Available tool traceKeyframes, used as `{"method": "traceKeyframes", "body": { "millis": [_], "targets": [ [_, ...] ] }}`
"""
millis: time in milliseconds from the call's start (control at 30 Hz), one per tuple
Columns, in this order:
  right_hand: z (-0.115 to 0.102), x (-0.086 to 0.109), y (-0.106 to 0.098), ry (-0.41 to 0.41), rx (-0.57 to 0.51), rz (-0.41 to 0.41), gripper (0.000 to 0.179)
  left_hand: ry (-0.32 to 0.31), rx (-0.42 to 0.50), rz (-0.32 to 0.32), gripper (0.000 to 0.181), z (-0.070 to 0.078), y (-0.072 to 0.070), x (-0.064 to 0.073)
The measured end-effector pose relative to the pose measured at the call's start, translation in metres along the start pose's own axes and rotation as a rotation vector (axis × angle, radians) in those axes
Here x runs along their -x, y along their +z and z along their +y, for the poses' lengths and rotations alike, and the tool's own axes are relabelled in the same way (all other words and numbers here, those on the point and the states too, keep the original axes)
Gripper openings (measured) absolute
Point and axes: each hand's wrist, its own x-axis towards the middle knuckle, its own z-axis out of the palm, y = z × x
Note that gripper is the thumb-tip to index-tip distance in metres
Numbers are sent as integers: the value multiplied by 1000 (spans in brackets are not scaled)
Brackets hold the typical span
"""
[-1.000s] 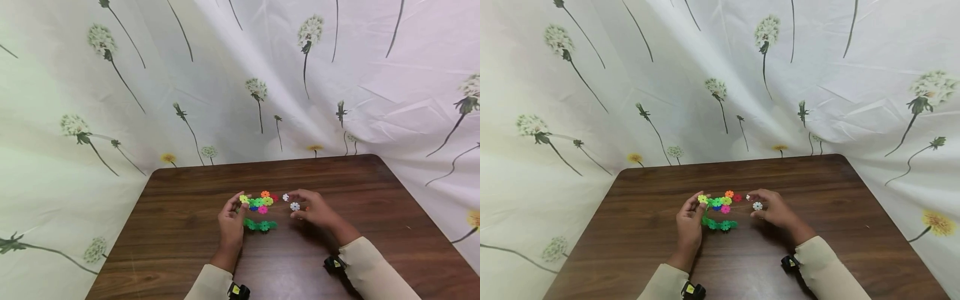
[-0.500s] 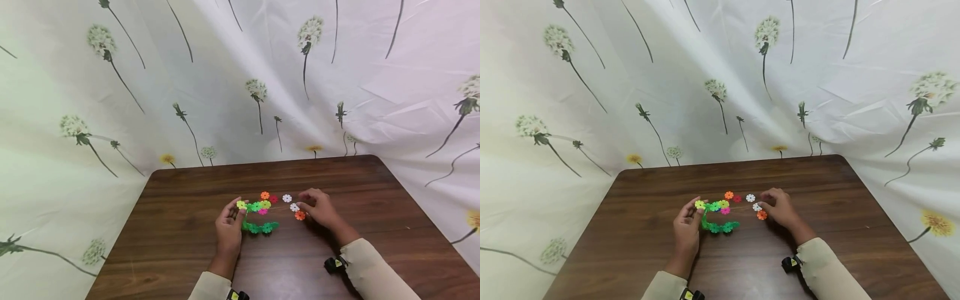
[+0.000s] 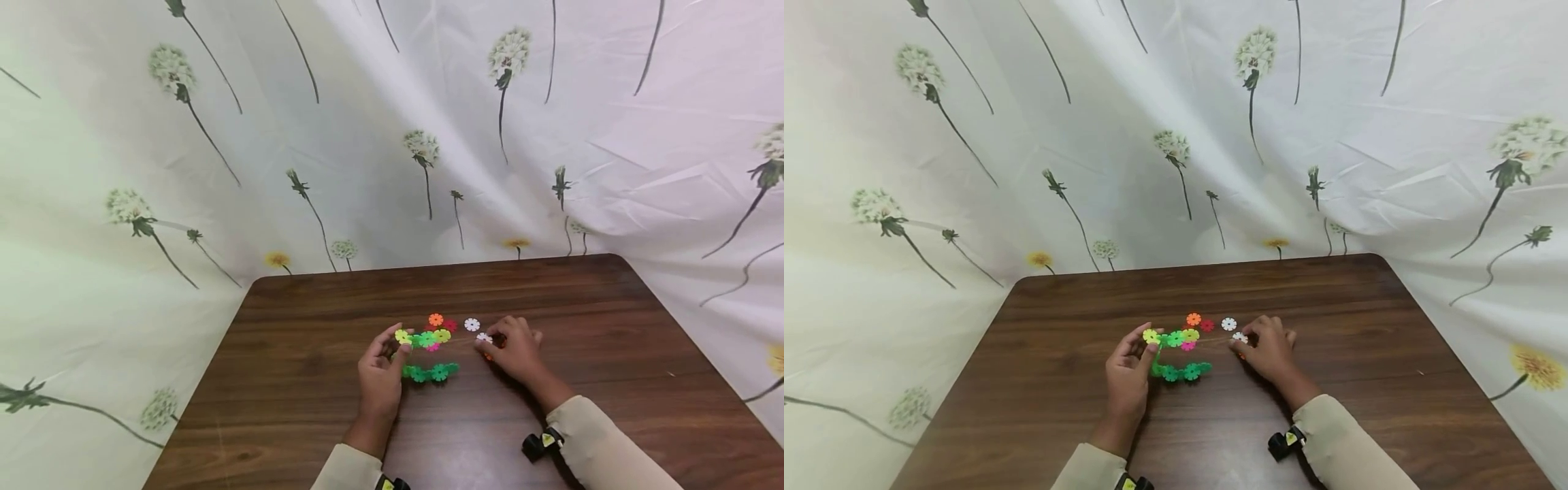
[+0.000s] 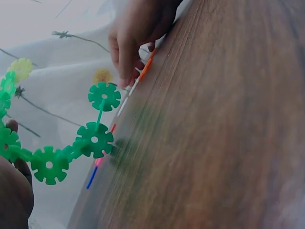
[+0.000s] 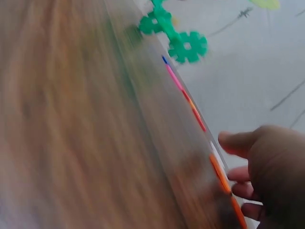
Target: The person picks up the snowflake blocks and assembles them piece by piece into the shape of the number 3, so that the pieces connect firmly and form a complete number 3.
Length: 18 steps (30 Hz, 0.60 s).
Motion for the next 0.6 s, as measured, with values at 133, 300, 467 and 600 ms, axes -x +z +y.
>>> {"method": "traceKeyframes", "body": {
  "millis": [133, 300, 467, 600],
  "targets": [
    [-7, 1, 4, 54, 11, 17, 27, 22, 7, -8, 34, -1, 1, 1],
    [-11, 0, 5, 100, 9, 35, 22, 37, 14, -13, 34, -1, 2, 2],
    [-13, 0, 4, 128, -16, 11, 21, 33, 15, -13, 35, 1, 2, 3],
    [-15, 1, 2, 140, -55, 7, 21, 21, 11, -19, 36, 1, 3, 3]
  ]
}}
